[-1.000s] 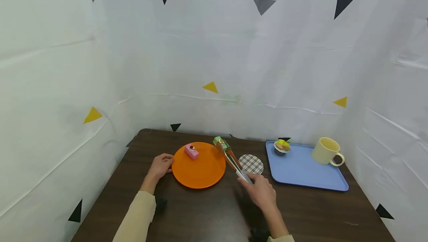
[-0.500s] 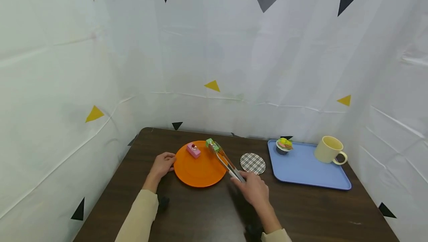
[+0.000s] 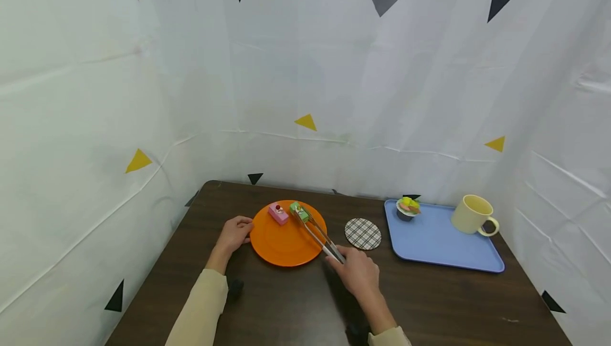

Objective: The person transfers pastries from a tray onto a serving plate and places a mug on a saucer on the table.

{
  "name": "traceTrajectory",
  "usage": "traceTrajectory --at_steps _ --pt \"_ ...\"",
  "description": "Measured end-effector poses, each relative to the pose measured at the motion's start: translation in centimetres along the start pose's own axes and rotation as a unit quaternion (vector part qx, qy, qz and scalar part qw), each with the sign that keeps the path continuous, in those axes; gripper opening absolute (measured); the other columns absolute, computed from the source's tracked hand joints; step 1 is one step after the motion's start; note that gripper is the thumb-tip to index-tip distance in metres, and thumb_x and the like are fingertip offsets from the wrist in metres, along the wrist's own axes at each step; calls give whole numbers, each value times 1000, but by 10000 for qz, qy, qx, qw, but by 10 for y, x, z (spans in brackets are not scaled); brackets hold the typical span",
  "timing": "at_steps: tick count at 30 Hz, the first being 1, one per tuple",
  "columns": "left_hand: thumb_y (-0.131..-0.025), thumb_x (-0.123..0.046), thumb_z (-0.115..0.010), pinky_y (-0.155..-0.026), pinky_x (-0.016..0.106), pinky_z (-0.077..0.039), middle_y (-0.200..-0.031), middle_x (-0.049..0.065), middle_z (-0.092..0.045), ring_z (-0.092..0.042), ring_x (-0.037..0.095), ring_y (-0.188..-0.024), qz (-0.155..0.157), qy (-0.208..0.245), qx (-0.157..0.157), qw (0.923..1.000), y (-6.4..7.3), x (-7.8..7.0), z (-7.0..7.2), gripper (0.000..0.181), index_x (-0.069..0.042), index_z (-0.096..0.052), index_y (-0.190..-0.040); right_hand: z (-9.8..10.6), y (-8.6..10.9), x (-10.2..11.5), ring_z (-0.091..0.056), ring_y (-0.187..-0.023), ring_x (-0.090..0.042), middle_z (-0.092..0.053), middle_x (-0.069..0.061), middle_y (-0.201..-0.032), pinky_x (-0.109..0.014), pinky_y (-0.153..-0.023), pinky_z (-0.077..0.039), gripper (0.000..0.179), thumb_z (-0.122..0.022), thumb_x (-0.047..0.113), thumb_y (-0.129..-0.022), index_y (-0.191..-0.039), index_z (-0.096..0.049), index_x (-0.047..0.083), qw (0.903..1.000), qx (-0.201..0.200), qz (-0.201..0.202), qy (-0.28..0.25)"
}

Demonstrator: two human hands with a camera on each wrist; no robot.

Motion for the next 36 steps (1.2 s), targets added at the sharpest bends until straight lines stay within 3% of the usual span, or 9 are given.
traceTrajectory --at_steps 11,22,32,36 --pt "-112 -21 -59 -92 33 -65 -140 25 -68 -70 30 -118 -14 32 27 10000 3 1 0 37 1 -61 -141 -2 -2 0 -57 -66 -22 -60 1 -74 -38 -56 -40 47 -78 55 -95 -135 -76 32 10000 -29 -9 89" --pt "-112 -21 -59 -93 33 -65 -140 25 -68 -70 32 -120 12 49 21 10000 2 -1 0 37 2 -61 -142 0 0 0 -58 -68 -22 -67 0 -84 -39 -57 -42 50 -82 55 -91 -135 -76 32 9999 65 -120 51" --pt "-112 -22 -60 -90 31 -65 -139 24 -68 -70 30 -116 4 73 9 10000 1 -2 0 37 1 -62 -141 6 4 -3 -59 -72 -20 -69 1 -87 -40 -61 -43 51 -82 56 -90 -132 -74 27 9992 229 -207 -261" --pt "-112 -21 -59 -90 31 -65 -141 25 -67 -69 31 -119 16 51 15 10000 1 -1 0 37 1 -61 -142 10 8 -7 -63 -78 -22 -73 0 -96 -43 -64 -45 53 -83 53 -90 -136 -71 30 9986 149 -271 -423"
Point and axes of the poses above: each hand's wrist, its own y-axis away from the middle knuckle, its own z-axis out of the back of the hand, x = y × z, the point moved 4 cm from there along -y, towards the middle knuckle
